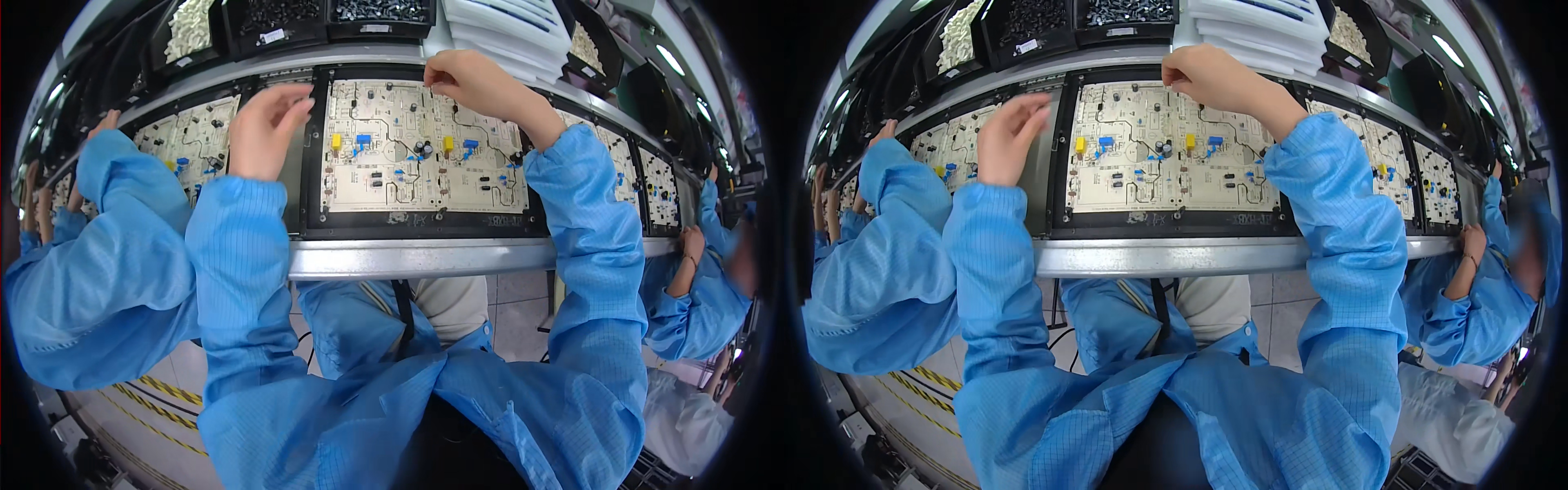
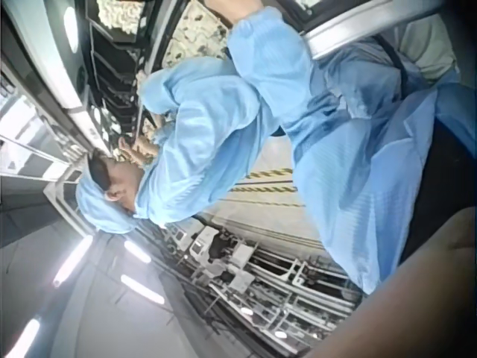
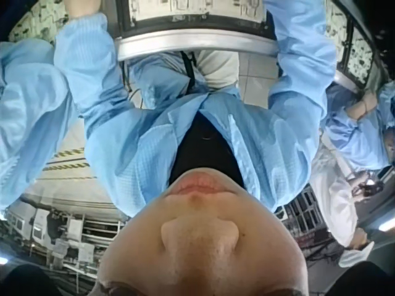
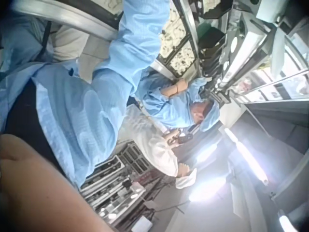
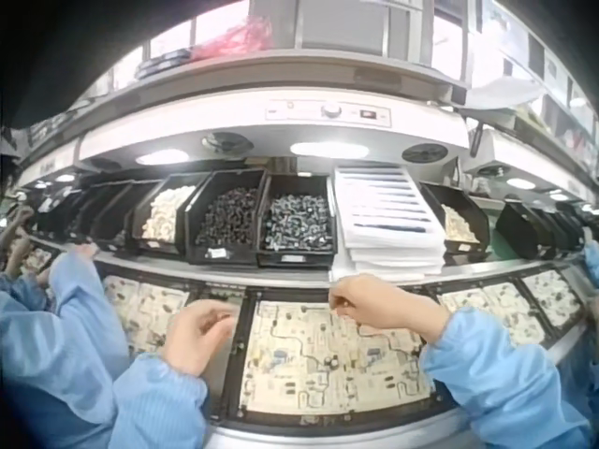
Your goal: Assembling components onto printed circuit boards on an assembly line.
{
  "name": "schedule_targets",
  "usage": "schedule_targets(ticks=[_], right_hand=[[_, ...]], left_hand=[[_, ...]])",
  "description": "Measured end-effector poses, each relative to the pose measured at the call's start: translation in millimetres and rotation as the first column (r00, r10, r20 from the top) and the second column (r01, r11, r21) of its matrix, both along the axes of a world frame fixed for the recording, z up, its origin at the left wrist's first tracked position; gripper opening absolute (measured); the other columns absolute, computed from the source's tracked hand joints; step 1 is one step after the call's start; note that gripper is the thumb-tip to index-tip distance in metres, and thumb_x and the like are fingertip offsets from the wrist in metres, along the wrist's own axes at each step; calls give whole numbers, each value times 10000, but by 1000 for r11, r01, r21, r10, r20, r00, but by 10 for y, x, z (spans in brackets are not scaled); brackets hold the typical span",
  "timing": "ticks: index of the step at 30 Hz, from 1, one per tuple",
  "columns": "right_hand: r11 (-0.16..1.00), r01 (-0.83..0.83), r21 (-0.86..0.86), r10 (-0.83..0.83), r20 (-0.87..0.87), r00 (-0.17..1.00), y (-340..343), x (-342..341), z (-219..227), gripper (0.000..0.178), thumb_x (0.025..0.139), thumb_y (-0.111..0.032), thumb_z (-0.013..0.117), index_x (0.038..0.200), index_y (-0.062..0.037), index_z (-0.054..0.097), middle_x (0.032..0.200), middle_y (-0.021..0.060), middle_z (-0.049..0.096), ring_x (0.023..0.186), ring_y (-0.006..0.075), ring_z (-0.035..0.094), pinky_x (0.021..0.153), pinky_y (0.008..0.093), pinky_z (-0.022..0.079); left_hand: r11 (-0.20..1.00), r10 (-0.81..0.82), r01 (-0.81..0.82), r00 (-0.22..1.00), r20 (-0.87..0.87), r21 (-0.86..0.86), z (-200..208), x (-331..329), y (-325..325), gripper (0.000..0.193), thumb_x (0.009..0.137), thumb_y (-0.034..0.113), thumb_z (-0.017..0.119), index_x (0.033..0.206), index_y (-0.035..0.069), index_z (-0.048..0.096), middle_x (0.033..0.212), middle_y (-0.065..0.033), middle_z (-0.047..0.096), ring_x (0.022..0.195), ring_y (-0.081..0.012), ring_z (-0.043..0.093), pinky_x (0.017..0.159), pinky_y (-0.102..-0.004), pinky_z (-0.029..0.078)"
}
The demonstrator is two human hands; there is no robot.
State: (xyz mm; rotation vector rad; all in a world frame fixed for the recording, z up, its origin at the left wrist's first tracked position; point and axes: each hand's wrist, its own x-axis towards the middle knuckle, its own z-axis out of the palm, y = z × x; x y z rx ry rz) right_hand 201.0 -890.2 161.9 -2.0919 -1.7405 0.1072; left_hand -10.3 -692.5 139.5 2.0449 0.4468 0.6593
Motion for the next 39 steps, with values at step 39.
schedule_targets(ticks=[39], right_hand=[[999,43,-31,-43,-18,999,122,-38,-137,148,741,-34,628,852,2,536,750,112,621,743,238,635,657,306,492]], left_hand=[[950,-6,-41,989,148,310,-83,350,4,139,858,26,509,991,34,547,904,-151,592,805,-293,605,699,-344,484]])
